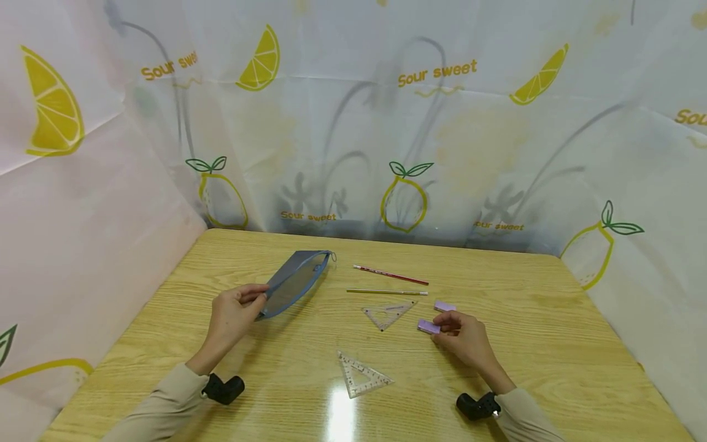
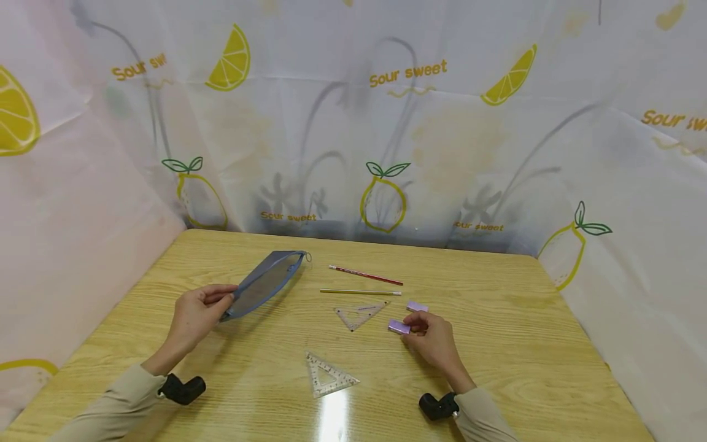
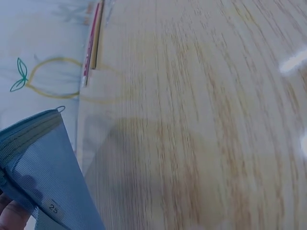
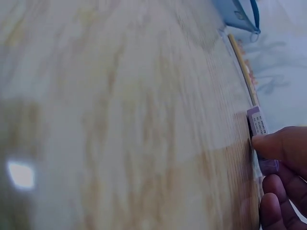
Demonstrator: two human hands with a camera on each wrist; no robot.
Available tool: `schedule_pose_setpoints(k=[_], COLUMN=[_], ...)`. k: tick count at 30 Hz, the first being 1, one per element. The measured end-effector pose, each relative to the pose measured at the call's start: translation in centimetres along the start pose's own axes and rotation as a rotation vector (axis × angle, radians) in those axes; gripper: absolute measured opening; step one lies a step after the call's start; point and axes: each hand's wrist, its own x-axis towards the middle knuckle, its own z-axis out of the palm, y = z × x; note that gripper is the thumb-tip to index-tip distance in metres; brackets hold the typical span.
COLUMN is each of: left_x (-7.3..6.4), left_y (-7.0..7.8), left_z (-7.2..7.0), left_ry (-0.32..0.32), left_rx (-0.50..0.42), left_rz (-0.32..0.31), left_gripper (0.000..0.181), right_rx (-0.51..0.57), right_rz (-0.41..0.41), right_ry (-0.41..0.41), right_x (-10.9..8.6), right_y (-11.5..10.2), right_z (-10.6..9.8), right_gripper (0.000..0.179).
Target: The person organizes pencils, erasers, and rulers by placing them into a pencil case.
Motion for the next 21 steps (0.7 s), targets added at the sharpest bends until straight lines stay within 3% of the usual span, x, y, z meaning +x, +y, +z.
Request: schedule_pose_setpoints(k=[9,17,21], left_x=[0.0,-0.1,-0.1], left_y=[0.0,0.0,0.0], left_z=[-0.3,-0.7,-0.9], left_ry=[0.044,0.052,0.043], left_rx=[0.007,0.002,-0.014], left_rz=[0.014,-0.037,-0.055], left_gripper=[0.018,0.017,0.016], right_rx=[0.026,0.064,0.112], right_rz=[0.022,0.032,-0.002], right_ry=[0.037,0.05,0.056], right_x=[-0.2,-0.4,-0.3], right_y=[-0.1,-0.9,-1.6], right_z=[0.2,0.4,0.7], right_gripper=[0.021,0.022,0.021])
